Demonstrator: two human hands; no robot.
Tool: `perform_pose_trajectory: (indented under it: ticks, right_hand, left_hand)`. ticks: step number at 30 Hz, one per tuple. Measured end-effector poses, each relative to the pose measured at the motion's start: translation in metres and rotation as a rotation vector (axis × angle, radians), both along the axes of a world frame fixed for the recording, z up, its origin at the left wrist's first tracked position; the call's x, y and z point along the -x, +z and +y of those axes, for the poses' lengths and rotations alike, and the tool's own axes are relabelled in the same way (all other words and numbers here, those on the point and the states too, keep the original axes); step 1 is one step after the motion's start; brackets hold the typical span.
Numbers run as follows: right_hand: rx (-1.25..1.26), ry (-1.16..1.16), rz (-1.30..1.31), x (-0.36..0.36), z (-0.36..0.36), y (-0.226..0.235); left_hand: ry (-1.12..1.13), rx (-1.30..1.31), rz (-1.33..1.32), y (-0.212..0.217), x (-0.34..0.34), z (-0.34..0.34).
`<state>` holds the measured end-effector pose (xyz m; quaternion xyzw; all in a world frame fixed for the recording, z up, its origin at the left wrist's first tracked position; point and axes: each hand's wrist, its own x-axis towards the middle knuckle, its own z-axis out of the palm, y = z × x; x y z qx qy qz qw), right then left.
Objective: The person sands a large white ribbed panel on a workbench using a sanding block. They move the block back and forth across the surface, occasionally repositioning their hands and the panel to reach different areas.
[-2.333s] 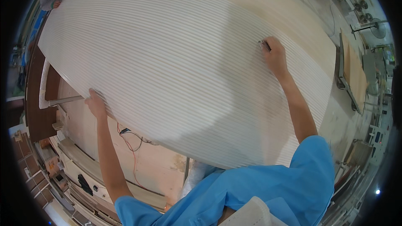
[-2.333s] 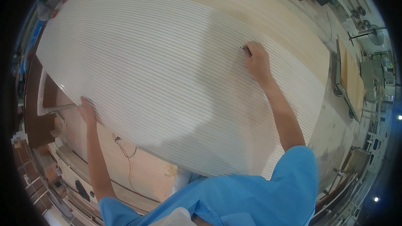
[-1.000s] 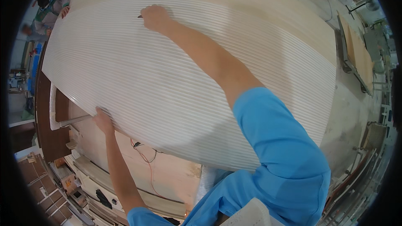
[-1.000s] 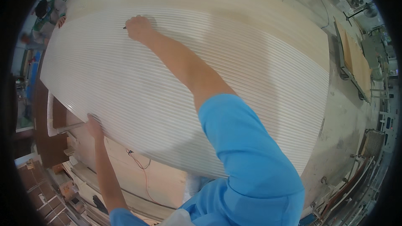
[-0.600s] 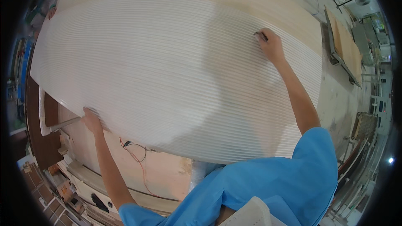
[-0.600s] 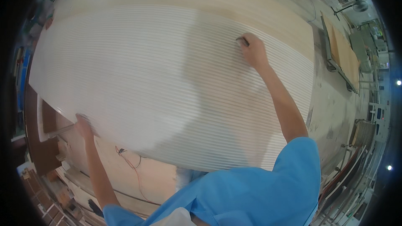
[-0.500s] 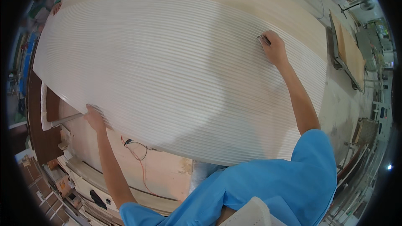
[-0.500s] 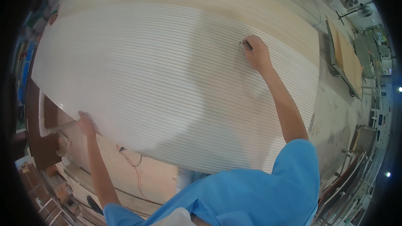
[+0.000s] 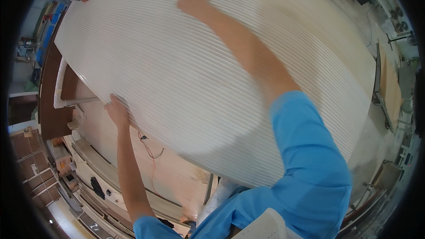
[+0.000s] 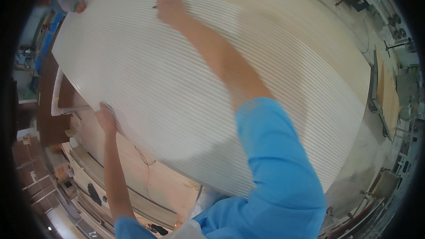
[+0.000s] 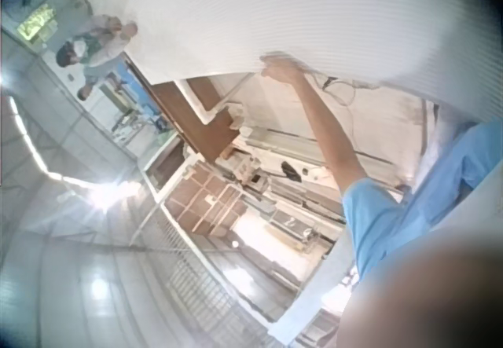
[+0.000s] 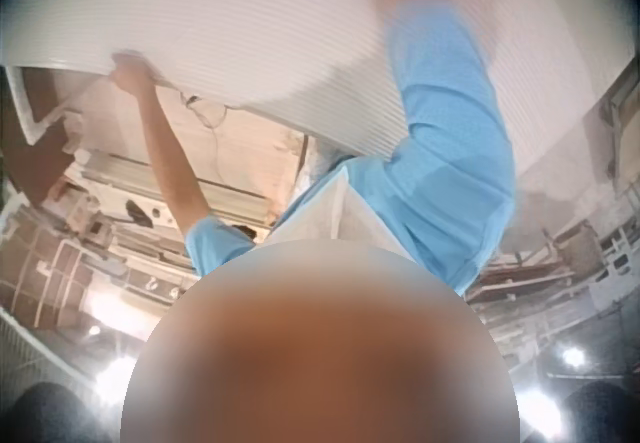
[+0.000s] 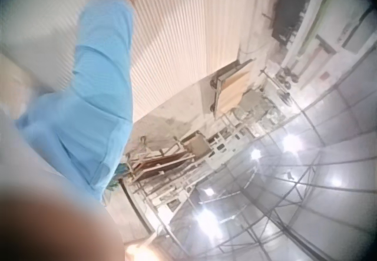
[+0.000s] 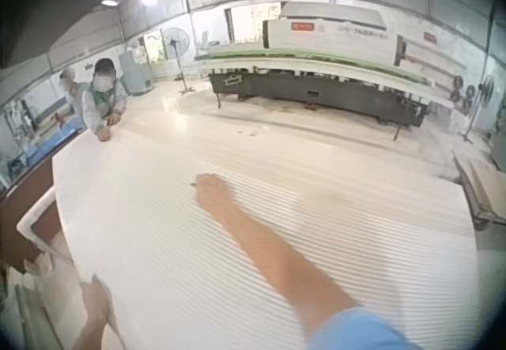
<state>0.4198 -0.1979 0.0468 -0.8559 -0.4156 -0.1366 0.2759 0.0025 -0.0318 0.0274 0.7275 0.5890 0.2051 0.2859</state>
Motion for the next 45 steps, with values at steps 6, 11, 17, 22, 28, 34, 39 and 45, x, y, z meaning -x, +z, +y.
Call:
perform_pose_trajectory:
  ticks: [6, 11, 17, 22, 28, 34, 39, 45]
  right_hand:
    - [0.114, -0.045, 0.092, 0.017, -0.085, 0.010]
    - [0.233, -0.222, 0.029, 0.067, -0.347, 0.005]
    - [0.239, -0.206, -0.043, 0.068, -0.327, 0.013]
    - [0.056, -0.041, 0.010, 0.020, -0.115, 0.004]
    - [0.000, -0.009, -0.023, 0.031, -0.176, -0.002]
    - [-0.096, -0.261, 0.403, 0.052, -0.309, 0.016]
    - [-0.131, -0.189, 0.284, 0.046, -0.305, 0.012]
    - [0.042, -0.162, -0.013, 0.052, -0.308, 0.002]
  left_hand:
    - [-0.059, -0.026, 0.085, -0.011, 0.007, 0.015]
    - [0.014, -0.005, 0.111, -0.003, 0.005, -0.001]
    - [0.073, 0.001, 0.074, 0.001, -0.001, -0.012]
    - [0.061, -0.037, 0.108, 0.001, 0.000, -0.005]
    - [0.055, -0.041, 0.127, 0.002, 0.000, -0.007]
    - [0.092, -0.019, 0.148, 0.003, -0.004, -0.006]
    - [0.085, -0.013, 0.121, 0.006, -0.006, -0.007]
    - [0.093, 0.008, 0.087, 0.007, -0.006, -0.008]
